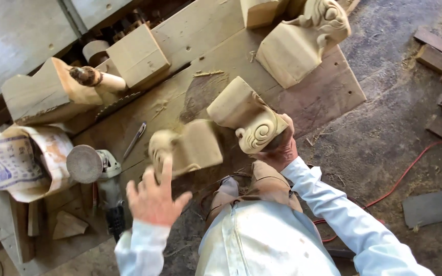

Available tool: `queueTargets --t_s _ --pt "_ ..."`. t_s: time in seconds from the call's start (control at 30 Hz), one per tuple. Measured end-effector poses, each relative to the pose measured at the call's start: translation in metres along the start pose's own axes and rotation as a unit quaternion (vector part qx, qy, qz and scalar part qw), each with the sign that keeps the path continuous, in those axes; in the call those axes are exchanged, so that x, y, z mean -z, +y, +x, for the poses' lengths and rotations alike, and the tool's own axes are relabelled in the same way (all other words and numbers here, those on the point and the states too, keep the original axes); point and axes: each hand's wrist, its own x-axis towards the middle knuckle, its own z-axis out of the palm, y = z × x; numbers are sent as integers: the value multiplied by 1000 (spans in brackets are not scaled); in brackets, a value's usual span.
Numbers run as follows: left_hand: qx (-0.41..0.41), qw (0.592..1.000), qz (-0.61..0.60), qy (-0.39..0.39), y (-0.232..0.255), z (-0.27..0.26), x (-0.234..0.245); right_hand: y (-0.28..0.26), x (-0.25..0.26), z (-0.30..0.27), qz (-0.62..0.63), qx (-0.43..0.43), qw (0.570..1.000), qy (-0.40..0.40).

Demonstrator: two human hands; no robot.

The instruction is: Sanding a wooden block with a power sander, inspecting carved wooden ornaments, and marking wood with a pencil and square.

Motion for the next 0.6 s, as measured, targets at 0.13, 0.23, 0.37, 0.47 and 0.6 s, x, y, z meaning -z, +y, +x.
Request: queueTargets --t_s 0.13,0.23,0.37,0.47,0.6 --pt "-111 991 44 65 -16 29 -13 0 9 0 27 44 998 -33" --pt "-140 988 -55 43 -18 55 -29 1 21 9 33 56 997 -48" --pt "1 989 -112 92 7 40 -27 -28 20 -4 36 -4 999 -10" --pt "138 981 -80 115 13 11 -47 -48 -5 -22 -232 199 942 136" --pt "159 973 -35 162 7 -3 -58 -68 -25 -2 -320 226 913 117"
